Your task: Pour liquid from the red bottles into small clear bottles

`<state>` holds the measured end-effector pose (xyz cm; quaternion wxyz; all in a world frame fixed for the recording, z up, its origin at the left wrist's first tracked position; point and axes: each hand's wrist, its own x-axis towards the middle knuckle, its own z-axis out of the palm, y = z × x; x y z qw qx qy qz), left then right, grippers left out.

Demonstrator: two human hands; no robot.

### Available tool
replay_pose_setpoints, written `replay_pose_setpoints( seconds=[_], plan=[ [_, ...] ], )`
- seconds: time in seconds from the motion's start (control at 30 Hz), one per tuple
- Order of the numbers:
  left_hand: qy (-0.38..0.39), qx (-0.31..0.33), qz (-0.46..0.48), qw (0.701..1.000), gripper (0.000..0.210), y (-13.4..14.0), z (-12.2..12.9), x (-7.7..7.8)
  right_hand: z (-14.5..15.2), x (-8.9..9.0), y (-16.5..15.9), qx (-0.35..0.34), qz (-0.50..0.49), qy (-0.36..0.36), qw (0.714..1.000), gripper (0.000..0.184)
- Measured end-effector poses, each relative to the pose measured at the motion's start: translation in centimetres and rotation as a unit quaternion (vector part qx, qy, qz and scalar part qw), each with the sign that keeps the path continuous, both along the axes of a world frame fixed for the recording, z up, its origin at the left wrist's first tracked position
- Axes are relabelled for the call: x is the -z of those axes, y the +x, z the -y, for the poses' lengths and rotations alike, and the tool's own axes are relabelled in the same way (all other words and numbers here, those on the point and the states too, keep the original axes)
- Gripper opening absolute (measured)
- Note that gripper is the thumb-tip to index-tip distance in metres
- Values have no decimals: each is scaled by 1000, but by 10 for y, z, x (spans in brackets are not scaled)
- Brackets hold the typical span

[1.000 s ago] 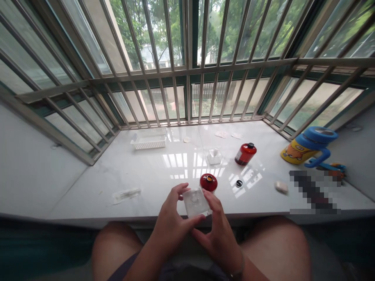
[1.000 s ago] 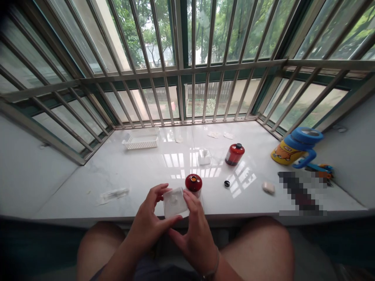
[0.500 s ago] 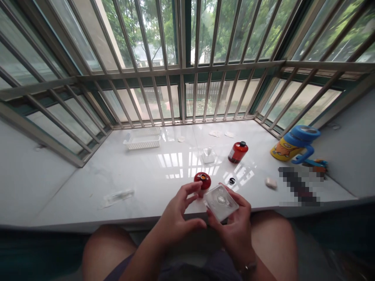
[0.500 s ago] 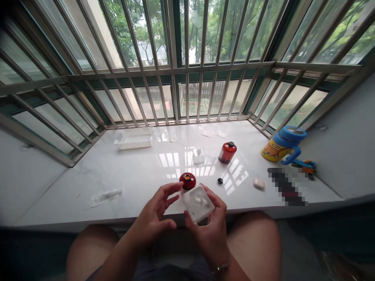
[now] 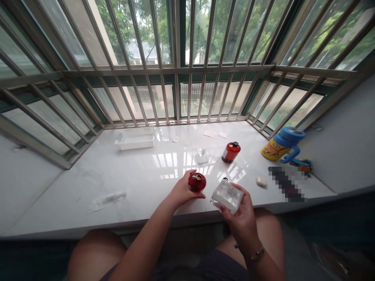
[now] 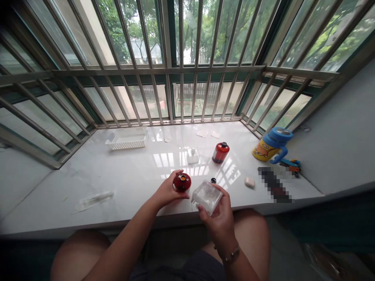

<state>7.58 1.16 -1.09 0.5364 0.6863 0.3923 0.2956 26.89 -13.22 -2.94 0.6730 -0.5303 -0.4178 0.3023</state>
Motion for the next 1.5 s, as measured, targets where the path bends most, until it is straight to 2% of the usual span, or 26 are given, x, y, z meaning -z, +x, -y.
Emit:
replay_pose_setpoints(
  seconds=[0.1, 0.17, 0.3, 0.43, 0.53, 0.63, 0.73, 0.87, 1.13, 1.5],
  plan=[
    [-1, -39, 11, 999, 83, 1, 5, 7, -4, 7, 5, -25, 1, 1, 1000, 75],
    [5, -61, 13, 998, 78, -8, 10, 6, -6, 8, 6, -40, -2, -4, 999, 77],
    [29, -70, -25, 997, 81, -41, 21, -7, -10, 8, 5, -73, 0, -21, 997, 72],
    [94, -58, -74, 991, 84, -72, 31, -21, -16, 7, 6, -135, 66, -39, 988, 71],
    [108, -37, -103, 988, 86, -87, 41, -23, -21, 7, 7, -172, 156, -48, 972, 69],
    [74, -44, -125, 988, 93, -95, 52, -21, -27, 1, 6, -201, 236, -23, 950, 69],
    [46, -59, -132, 988, 89, -99, 61, -17, -30, -7, 3, -242, 294, -1, 925, 72],
    [49, -46, -124, 990, 82, -102, 66, -15, -33, -17, 2, -273, 334, 12, 902, 74],
    [48, -35, -118, 991, 83, -99, 65, -12, -39, -26, 7, -283, 359, 27, 889, 77],
    [27, -6, -93, 995, 83, -97, 65, -13, -45, -45, 17, -333, 378, -4, 864, 82]
  ],
)
